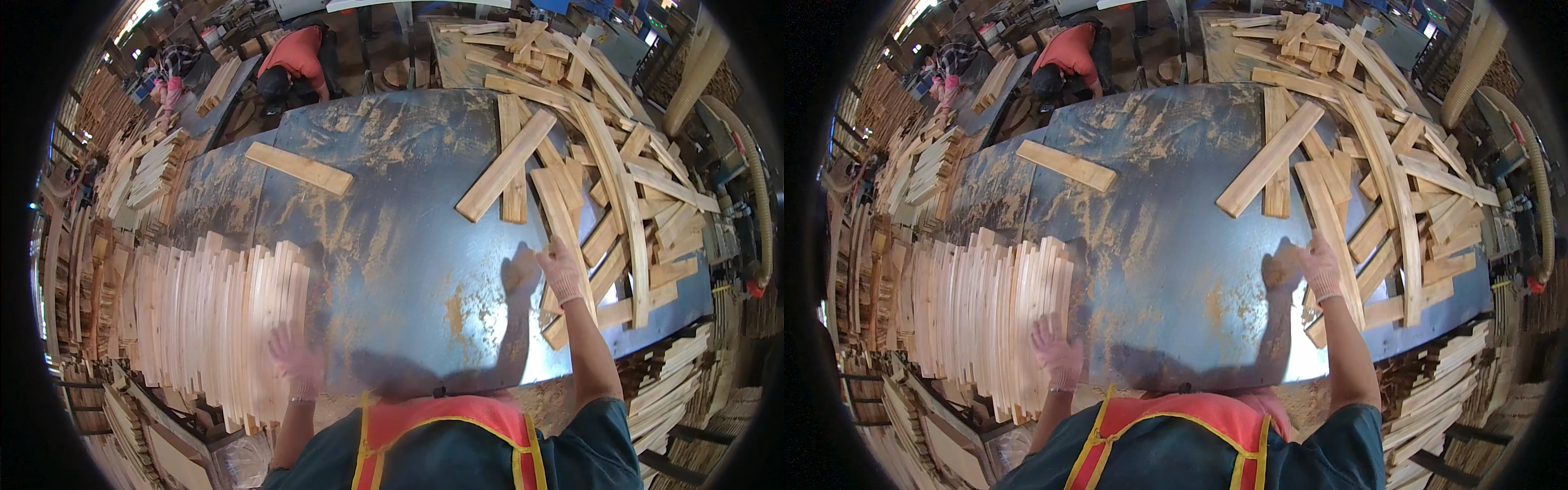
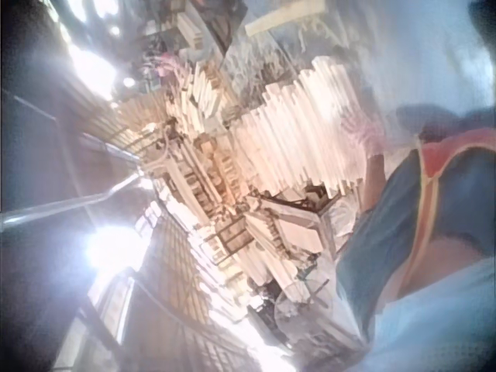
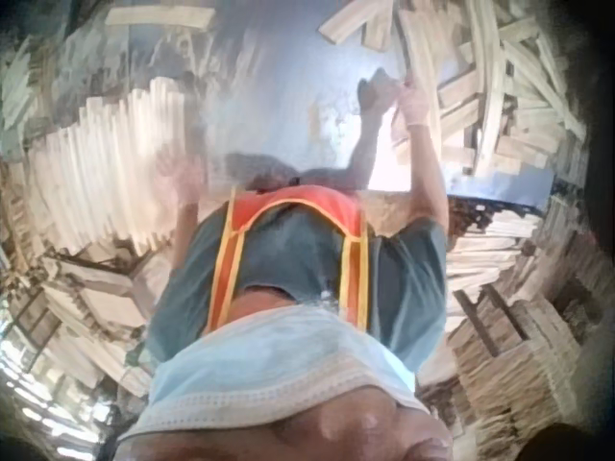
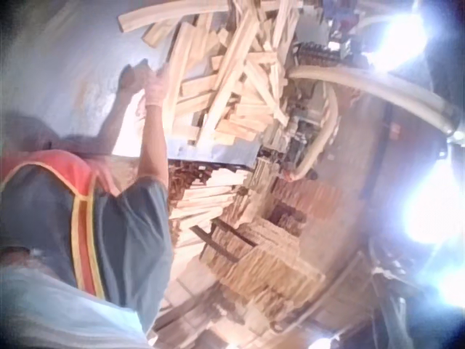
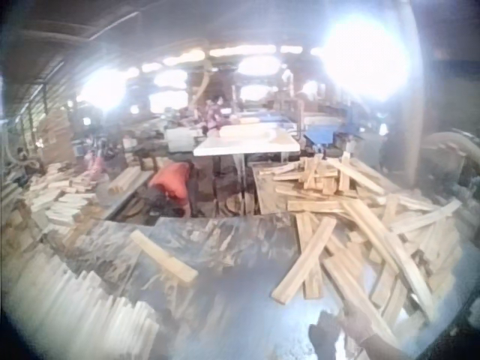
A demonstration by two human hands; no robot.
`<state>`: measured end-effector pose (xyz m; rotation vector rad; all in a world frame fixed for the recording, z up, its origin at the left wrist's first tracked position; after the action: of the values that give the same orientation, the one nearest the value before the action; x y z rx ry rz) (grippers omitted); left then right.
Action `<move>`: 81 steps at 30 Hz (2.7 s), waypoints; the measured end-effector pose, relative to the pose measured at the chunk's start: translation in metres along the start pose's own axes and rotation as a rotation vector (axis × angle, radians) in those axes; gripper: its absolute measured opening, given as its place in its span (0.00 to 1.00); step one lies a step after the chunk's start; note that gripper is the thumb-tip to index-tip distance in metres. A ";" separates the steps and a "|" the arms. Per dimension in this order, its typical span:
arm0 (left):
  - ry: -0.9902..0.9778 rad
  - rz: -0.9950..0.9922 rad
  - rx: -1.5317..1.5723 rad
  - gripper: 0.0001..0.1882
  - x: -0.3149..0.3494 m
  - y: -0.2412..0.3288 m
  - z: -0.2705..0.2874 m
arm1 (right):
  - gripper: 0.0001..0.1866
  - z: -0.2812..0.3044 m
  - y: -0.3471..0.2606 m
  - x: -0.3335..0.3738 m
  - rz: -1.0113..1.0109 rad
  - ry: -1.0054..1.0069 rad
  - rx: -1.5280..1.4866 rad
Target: The person picks up wooden planks from a pile on a metal table and stacks them neatly. The camera is extremely unstable, causing significant motion blur that obscures the details of the task.
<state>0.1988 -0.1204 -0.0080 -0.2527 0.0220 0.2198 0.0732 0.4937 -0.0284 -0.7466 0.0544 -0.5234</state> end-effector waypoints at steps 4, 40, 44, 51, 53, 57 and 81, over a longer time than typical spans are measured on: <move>0.094 -0.195 0.291 0.47 -0.110 0.106 0.028 | 0.46 -0.036 -0.045 -0.102 0.140 0.098 0.081; -0.624 -0.155 1.236 0.39 0.053 0.045 0.019 | 0.43 -0.197 -0.189 0.208 -0.181 -1.141 -0.437; -0.421 -0.049 0.356 0.48 0.044 0.024 0.007 | 0.32 -0.260 -0.241 0.261 0.082 -1.404 -0.287; -0.150 0.067 -0.049 0.48 0.029 -0.006 -0.037 | 0.35 -0.172 -0.200 0.167 0.326 -0.931 -0.332; -0.018 0.009 -0.122 0.47 0.026 -0.006 -0.033 | 0.35 -0.099 -0.148 0.096 0.422 -0.330 -0.347; -0.380 0.083 -0.071 0.47 0.005 0.018 0.009 | 0.29 0.067 -0.014 -0.052 0.179 0.492 0.103; -0.997 -0.267 1.547 0.24 -0.029 0.409 0.104 | 0.45 0.081 -0.017 0.082 0.223 -0.480 -0.387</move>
<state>0.0807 0.2859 -0.0064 1.4040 -0.8017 -0.0032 0.1559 0.4965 0.0537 -1.2126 -0.2115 -0.1089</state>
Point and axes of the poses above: each hand's wrist, its own x-axis away from the middle knuckle, its own z-axis out of the back of the hand, y = z × x, the point moved 1 cm from there along -x, towards the middle knuckle, and after that the axes turned 4 degrees about y, right-handed, at the moved point
